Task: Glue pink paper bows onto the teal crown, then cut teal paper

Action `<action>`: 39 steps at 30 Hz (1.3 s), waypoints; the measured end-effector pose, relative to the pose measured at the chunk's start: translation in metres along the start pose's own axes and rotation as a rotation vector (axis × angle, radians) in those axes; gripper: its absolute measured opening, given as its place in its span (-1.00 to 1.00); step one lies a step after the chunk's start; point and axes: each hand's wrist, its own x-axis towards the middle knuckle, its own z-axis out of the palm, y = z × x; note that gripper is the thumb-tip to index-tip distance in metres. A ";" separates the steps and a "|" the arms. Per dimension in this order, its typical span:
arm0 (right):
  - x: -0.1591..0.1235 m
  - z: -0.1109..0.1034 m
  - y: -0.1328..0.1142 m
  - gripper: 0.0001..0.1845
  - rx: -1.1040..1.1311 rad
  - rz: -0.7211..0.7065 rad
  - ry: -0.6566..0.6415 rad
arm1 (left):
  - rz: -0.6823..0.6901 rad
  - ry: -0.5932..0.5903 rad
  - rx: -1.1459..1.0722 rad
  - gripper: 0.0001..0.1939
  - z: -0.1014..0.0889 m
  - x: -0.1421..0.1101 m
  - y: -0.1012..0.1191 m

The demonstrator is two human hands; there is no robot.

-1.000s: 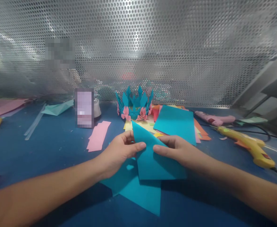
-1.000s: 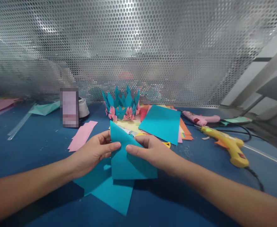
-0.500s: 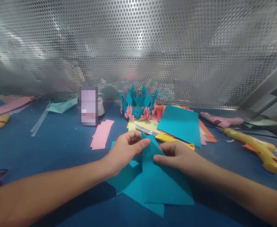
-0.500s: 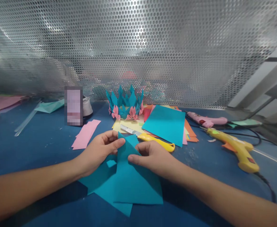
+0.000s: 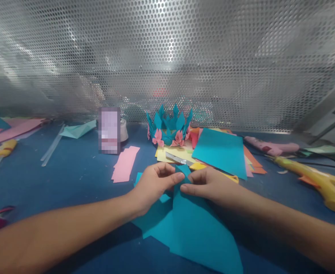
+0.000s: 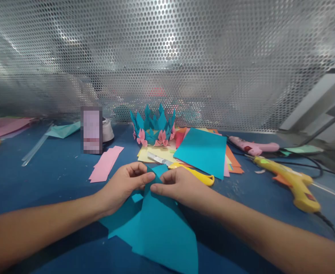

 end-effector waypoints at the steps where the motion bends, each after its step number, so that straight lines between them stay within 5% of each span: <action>1: 0.000 0.001 0.002 -0.50 0.017 -0.003 0.002 | 0.000 0.005 -0.001 -0.68 0.000 0.000 0.001; 39: -0.004 0.013 0.011 -0.60 0.007 -0.089 0.046 | 0.049 0.006 0.071 -0.71 0.005 -0.005 -0.004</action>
